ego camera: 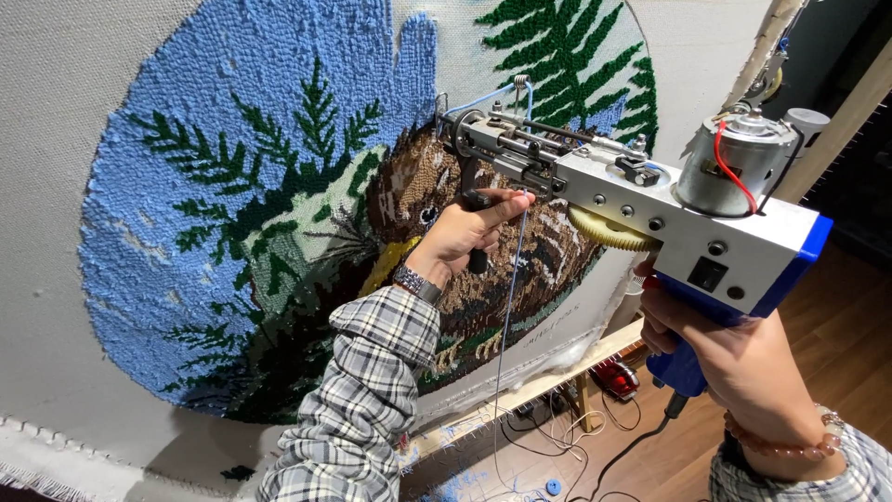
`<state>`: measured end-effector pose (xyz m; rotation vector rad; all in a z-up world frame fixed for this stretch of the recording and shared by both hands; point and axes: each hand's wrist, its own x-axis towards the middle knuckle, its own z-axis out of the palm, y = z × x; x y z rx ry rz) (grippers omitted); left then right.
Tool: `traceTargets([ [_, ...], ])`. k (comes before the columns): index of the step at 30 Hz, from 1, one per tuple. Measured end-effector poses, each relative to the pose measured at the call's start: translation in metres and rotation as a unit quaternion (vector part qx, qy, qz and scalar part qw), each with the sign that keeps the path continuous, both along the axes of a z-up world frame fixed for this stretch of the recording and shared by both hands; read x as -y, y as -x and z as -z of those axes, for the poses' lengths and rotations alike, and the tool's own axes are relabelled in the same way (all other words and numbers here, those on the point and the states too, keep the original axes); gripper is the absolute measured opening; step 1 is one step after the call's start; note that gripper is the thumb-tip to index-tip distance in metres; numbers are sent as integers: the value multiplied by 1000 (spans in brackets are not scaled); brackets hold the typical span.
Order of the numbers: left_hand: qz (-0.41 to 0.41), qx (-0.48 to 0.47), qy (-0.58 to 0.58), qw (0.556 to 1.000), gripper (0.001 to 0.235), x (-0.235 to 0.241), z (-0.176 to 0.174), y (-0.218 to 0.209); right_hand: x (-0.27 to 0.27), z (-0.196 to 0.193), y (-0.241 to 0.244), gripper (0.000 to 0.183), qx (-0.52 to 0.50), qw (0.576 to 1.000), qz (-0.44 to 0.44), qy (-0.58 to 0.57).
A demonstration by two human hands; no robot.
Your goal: The person uses a handheld electric tufting gun to insert blue yarn into a stretched canvas, forming a circular rug with a bird and foliage design. The operator guides the tool along the pattern and occasionally adjusts the yarn with the other hand.
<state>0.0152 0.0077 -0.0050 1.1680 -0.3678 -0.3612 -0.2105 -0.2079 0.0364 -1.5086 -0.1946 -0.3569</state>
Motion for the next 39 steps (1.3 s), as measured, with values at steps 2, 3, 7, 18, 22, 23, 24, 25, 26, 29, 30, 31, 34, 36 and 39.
traceTargets([
  [2,2,1,5,1000,21,-2,1,-2,-3,0,-3,35,8,1000,-3,-7],
  [3,3,2,10,1000,20,-2,1,-3,-5,0,-5,38,16,1000,-6,-15],
  [7,-5,-9,29,1000,23,-7,5,-15,-17,-2,-14,36,26,1000,14,-7],
  [18,75,17,40,996,18,-37,31,-80,-71,10,-19,18,-65,992,85,73],
  [22,72,22,27,997,25,-42,31,-80,-73,13,-24,18,-6,993,72,96],
  [23,71,23,30,997,26,-42,32,-82,-71,15,-26,17,-9,991,72,110],
  [24,71,23,33,997,28,-42,33,-83,-69,17,-27,17,-11,990,72,124],
  [25,70,25,32,997,28,-42,35,-88,-72,16,-28,17,-8,990,72,123],
  [26,69,22,41,997,27,-41,38,-92,-75,15,-28,18,-15,990,81,112],
  [29,68,39,40,996,28,-42,40,-95,-76,20,-32,20,-10,992,84,96],
  [30,67,57,33,996,32,-43,40,-95,-75,23,-34,23,-1,993,77,93],
  [31,67,58,32,996,32,-43,38,-95,-70,27,-37,23,1,993,77,92],
  [34,96,110,59,987,18,-46,32,-94,-58,41,-43,17,54,989,33,133],
  [36,101,118,49,987,20,-47,26,-93,-50,51,-45,33,20,988,45,143],
  [39,123,117,58,984,15,-49,23,-97,-48,56,-47,43,2,986,70,153],
])
